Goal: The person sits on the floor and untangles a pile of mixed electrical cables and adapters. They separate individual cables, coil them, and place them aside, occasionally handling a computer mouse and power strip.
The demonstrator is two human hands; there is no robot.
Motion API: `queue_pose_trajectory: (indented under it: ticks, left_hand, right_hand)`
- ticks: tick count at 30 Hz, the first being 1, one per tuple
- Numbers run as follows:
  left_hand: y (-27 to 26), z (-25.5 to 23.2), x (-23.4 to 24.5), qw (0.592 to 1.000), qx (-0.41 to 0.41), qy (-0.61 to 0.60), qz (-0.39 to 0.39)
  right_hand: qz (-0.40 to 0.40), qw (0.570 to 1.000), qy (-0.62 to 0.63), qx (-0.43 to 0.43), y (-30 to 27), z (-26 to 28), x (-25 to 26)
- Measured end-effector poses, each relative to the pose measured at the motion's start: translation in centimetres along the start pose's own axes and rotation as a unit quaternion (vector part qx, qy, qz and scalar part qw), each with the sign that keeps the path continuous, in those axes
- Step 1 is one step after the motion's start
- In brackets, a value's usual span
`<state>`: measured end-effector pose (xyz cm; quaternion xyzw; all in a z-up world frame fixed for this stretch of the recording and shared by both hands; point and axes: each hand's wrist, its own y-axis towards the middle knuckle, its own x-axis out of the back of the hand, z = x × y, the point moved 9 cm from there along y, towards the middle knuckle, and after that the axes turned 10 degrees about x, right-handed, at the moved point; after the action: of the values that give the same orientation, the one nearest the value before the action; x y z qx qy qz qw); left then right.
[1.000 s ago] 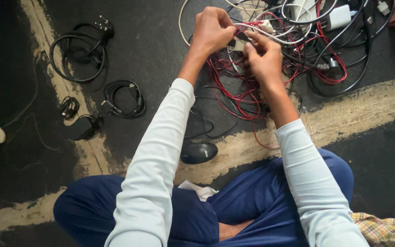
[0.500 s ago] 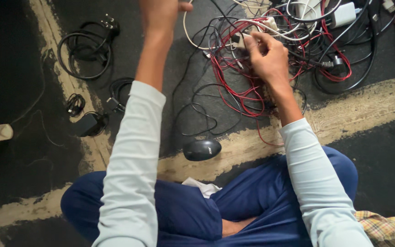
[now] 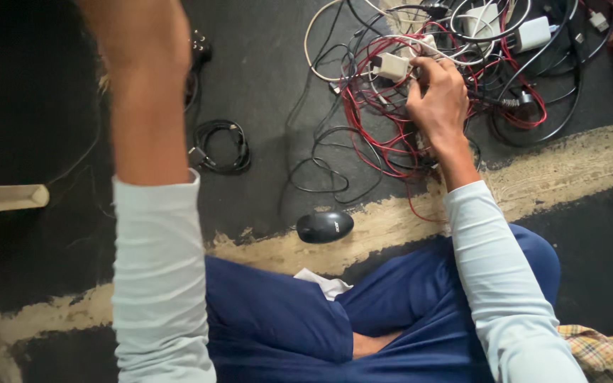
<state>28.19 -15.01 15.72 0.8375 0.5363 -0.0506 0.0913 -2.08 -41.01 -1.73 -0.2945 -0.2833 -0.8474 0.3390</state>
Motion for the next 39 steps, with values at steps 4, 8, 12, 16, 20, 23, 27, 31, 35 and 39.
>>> queue_pose_trajectory:
  ticks: [4, 8, 12, 16, 20, 23, 27, 31, 35, 39]
  left_hand:
    - [-4.2, -6.5, 2.8, 0.999, -0.03, -0.038, -0.012]
    - [-10.4, -12.0, 4.0, 0.995, -0.052, -0.082, -0.01]
    - [-18.3, -17.0, 4.4, 0.991, -0.062, -0.115, 0.011]
    - [-26.4, -17.9, 2.9, 0.987, -0.012, -0.147, 0.06]
    - [-33.1, -11.2, -0.5, 0.963, 0.151, -0.192, 0.116]
    - [-37.3, -4.8, -2.8, 0.918, 0.295, -0.237, 0.12]
    - [-38.6, 0.6, -2.5, 0.899, 0.357, -0.244, 0.074]
    - [-34.0, 5.2, -2.6, 0.92, 0.33, -0.205, 0.055]
    - [-27.8, 10.5, -5.3, 0.934, 0.331, -0.122, 0.05]
    - [-21.3, 12.9, -10.4, 0.973, 0.209, 0.023, 0.095]
  right_hand:
    - [-0.002, 1.0, 0.011, 0.001, 0.2, 0.6, 0.4]
    - [0.0, 1.0, 0.007, 0.012, 0.2, 1.0, 1.1]
    - [-0.023, 0.999, 0.028, 0.012, -0.2, 1.3, 1.8]
    - [-0.034, 0.994, 0.099, 0.002, -0.6, 1.3, 1.6]
    - [0.075, 0.872, 0.456, -0.162, -3.0, 1.5, -3.1]
    - [0.082, 0.743, 0.616, -0.25, -5.6, 3.8, -3.8]
    - [0.023, 0.928, 0.362, -0.085, -7.0, 7.9, 1.0]
    - [-0.011, 0.972, 0.163, 0.167, -8.5, 13.7, 5.3]
    - [0.173, 0.848, 0.494, 0.086, -9.0, 14.1, 1.7]
    - [0.149, 0.858, 0.491, -0.024, -8.1, 10.5, -0.6]
